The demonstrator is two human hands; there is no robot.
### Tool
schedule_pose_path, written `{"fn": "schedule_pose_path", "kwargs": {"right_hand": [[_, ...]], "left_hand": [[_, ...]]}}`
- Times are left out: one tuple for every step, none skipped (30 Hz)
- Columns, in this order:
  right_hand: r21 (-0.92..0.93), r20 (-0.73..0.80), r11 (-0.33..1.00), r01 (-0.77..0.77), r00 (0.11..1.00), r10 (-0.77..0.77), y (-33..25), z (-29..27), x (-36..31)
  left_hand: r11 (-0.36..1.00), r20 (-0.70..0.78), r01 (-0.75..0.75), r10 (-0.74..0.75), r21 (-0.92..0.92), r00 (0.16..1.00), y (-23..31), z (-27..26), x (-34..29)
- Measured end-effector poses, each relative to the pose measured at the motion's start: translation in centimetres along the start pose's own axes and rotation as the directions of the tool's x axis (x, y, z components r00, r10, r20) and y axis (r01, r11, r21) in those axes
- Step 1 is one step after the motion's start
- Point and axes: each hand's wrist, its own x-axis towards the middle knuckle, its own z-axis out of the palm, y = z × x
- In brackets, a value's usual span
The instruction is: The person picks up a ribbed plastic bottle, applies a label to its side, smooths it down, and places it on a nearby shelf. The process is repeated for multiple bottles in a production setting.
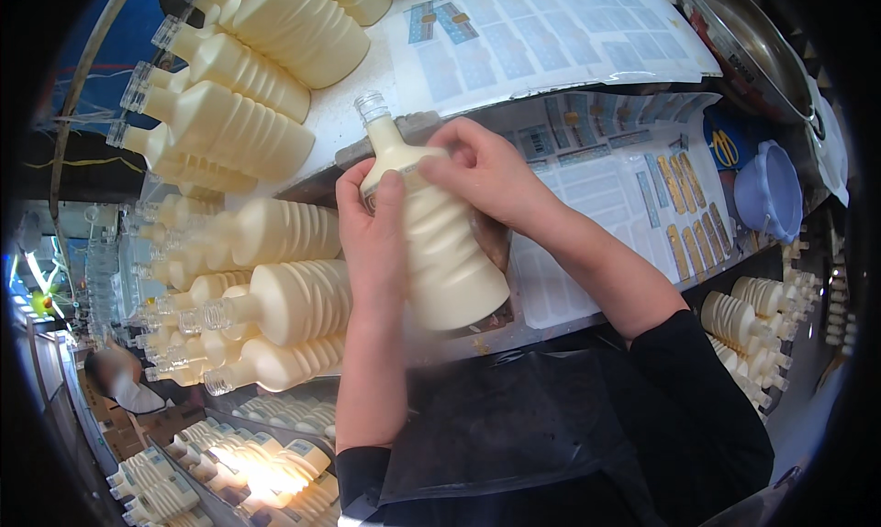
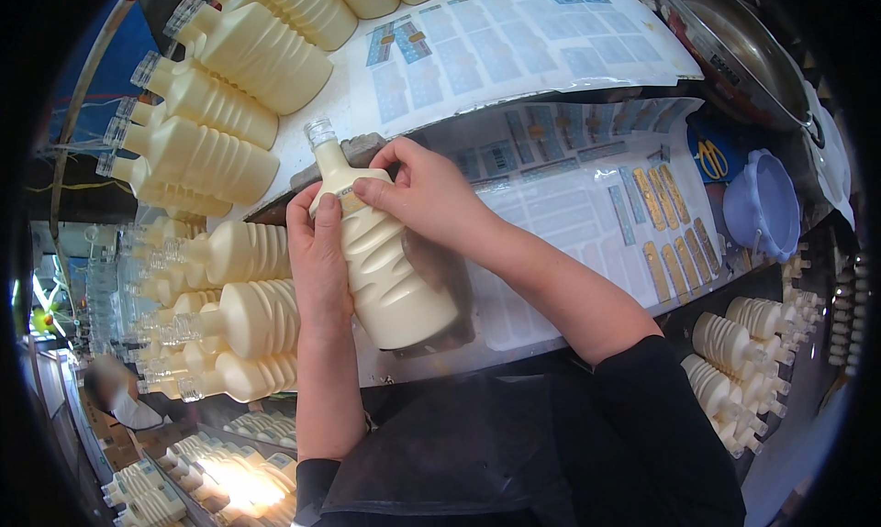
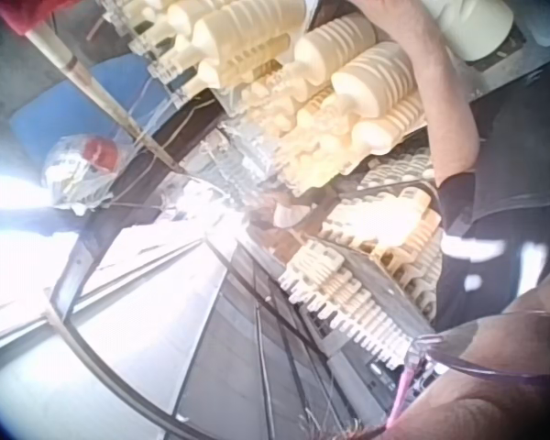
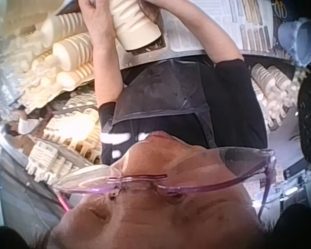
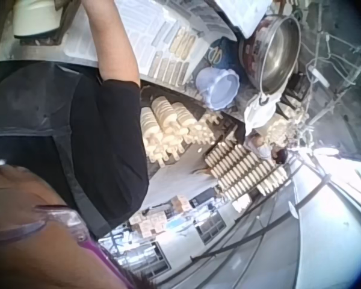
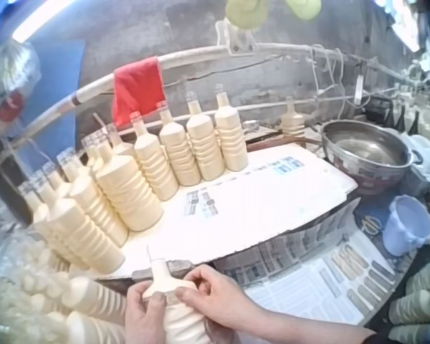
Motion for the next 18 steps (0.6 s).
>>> {"fn": "schedule_pose_path", "kwargs": {"right_hand": [[0.002,-0.010,1.000,0.009,1.000,-0.009,0.09,0.07,0.02],[0.004,-0.010,1.000,0.011,1.000,-0.011,0.08,0.07,0.01],[0.005,-0.011,1.000,0.014,1.000,-0.014,0.09,0.07,0.01],[0.007,-0.012,1.000,0.017,1.000,-0.017,0.10,0.06,0.00],[0.003,-0.014,1.000,0.017,1.000,-0.017,0.14,0.07,0.00],[0.000,-0.016,1.000,0.016,1.000,-0.016,0.19,0.09,0.01],[-0.003,-0.018,1.000,0.015,1.000,-0.015,0.19,0.09,0.01],[-0.002,-0.017,1.000,0.012,1.000,-0.012,0.14,0.06,0.00],[-0.001,-0.016,1.000,0.010,1.000,-0.010,0.06,0.03,-0.02],[0.000,-0.014,1.000,0.007,1.000,-0.007,0.00,0.02,-0.04],[-0.004,-0.014,1.000,0.008,1.000,-0.008,-0.06,0.03,-0.06],[-0.008,-0.015,1.000,0.009,1.000,-0.009,-0.11,0.03,-0.08],[-0.012,-0.016,1.000,0.009,1.000,-0.009,-0.14,0.03,-0.08],[-0.005,-0.016,1.000,0.012,1.000,-0.012,-0.02,0.06,-0.05],[0.002,-0.015,1.000,0.015,1.000,-0.015,0.20,0.11,0.01],[0.009,-0.015,1.000,0.018,1.000,-0.018,0.31,0.13,0.05],[0.010,-0.013,1.000,0.014,1.000,-0.014,0.28,0.12,0.06],[0.010,-0.010,1.000,0.011,1.000,-0.011,0.23,0.10,0.05]], "left_hand": [[1.000,0.000,-0.001,0.001,0.000,1.000,-0.07,-0.05,0.04],[1.000,0.004,-0.005,0.005,-0.006,1.000,-0.16,-0.10,0.08],[1.000,0.008,-0.010,0.010,-0.012,1.000,-0.29,-0.15,0.13],[1.000,0.012,-0.015,0.015,-0.019,1.000,-0.35,-0.17,0.15],[1.000,0.011,-0.016,0.017,-0.019,1.000,-0.36,-0.14,0.14],[1.000,0.011,-0.017,0.017,-0.020,1.000,-0.34,-0.10,0.13],[1.000,0.010,-0.018,0.018,-0.020,1.000,-0.31,-0.08,0.12],[1.000,0.018,-0.011,0.011,-0.016,1.000,-0.24,-0.09,0.09],[1.000,0.026,-0.004,0.004,-0.012,1.000,-0.14,-0.13,0.03],[1.000,0.034,0.003,-0.002,-0.007,0.999,-0.08,-0.16,-0.02],[1.000,0.029,0.000,0.000,-0.001,1.000,-0.11,-0.18,-0.02],[1.000,0.025,-0.002,0.002,0.005,1.000,-0.19,-0.20,0.00],[1.000,0.021,-0.004,0.004,0.010,1.000,-0.22,-0.21,0.01],[1.000,0.021,-0.003,0.003,0.011,1.000,-0.17,-0.18,0.00],[1.000,0.020,-0.003,0.003,0.012,1.000,-0.08,-0.14,-0.03],[1.000,0.020,-0.002,0.002,0.012,1.000,-0.02,-0.10,-0.05],[1.000,0.016,-0.010,0.010,0.008,1.000,-0.03,-0.06,-0.04],[1.000,0.012,-0.019,0.019,0.003,1.000,-0.06,-0.04,-0.02]]}}
